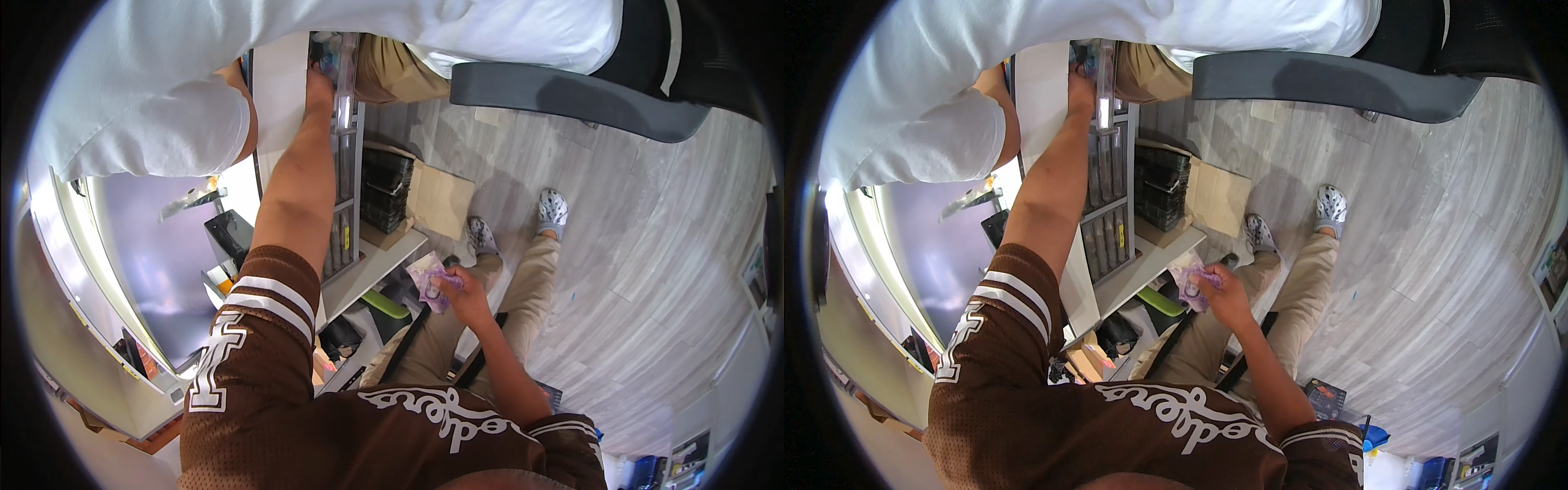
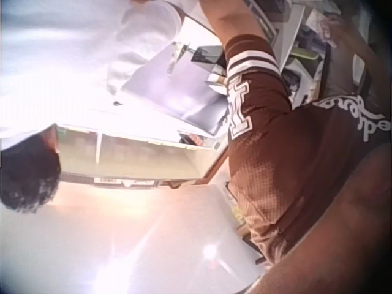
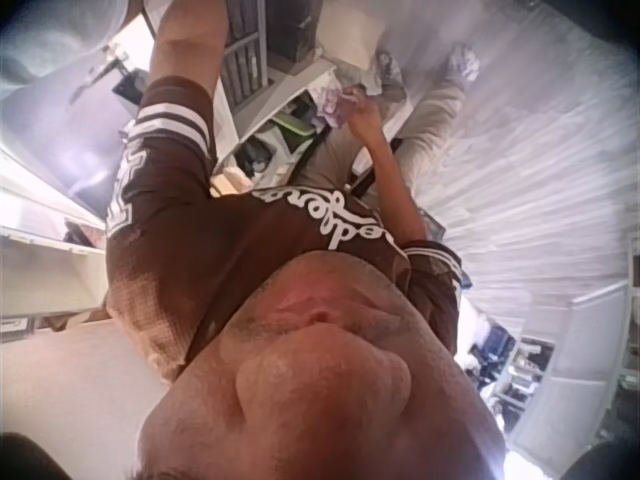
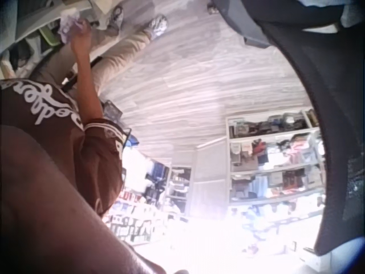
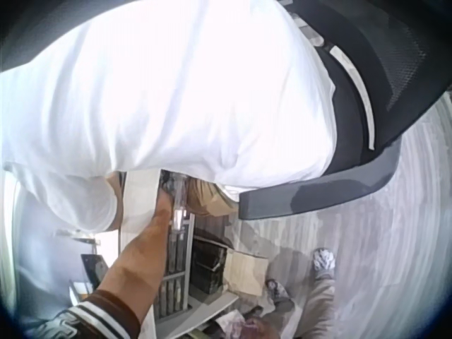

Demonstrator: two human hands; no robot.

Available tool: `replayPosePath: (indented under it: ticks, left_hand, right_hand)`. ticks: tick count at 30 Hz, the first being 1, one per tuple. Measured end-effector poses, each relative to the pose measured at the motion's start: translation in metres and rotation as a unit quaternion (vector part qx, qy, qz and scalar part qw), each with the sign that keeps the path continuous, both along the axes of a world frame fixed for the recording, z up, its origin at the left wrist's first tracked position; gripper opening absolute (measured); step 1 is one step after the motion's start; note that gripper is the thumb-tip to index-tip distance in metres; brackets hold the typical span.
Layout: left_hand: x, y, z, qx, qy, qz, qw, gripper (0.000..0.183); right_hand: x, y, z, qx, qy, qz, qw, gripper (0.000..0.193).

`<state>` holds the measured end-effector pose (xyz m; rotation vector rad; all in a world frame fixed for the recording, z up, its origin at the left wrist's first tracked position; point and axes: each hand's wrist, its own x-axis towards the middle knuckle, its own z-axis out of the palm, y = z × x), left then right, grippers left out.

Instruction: The person applies adhesive to the internal components of a disassembled smartphone and reassembles it. They then handle a small electronic component and a packaged item at the counter.

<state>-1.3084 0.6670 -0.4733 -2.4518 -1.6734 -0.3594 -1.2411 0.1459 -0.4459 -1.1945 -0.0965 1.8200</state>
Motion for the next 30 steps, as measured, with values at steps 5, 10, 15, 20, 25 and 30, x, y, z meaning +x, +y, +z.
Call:
replayPosePath:
  ticks: [5, 10, 15, 20, 25, 30]
  left_hand:
    - [-0.028, 0.026, -0.014, 0.06, 0.066, 0.035, 0.995, 0.039]
    - [-0.03, 0.029, -0.029, -0.014, 0.198, 0.081, 0.977, 0.052]
    - [-0.05, 0.03, -0.021, 0.002, 0.286, 0.057, 0.957, 0.051]
    - [0.014, -0.009, 0.013, -0.098, -0.153, 0.008, 0.983, 0.045]
    - [0.008, -0.004, 0.012, -0.03, -0.038, 0.07, 0.996, 0.051]
    - [0.012, 0.032, -0.027, 0.014, 0.014, 0.081, 0.996, 0.047]
  right_hand:
    - [0.0, -0.004, 0.0, 0.008, -0.014, 0.001, 1.0, 0.028]
    - [0.007, -0.002, -0.001, -0.008, -0.016, -0.014, 1.0, 0.028]
    - [0.001, -0.002, 0.0, -0.034, 0.013, -0.011, 0.999, 0.028]
    - [-0.007, -0.005, -0.008, -0.033, 0.001, -0.018, 0.999, 0.029]
    - [-0.008, -0.007, -0.008, -0.035, 0.01, -0.031, 0.999, 0.031]
    - [-0.01, -0.001, -0.009, -0.055, -0.006, -0.048, 0.997, 0.032]
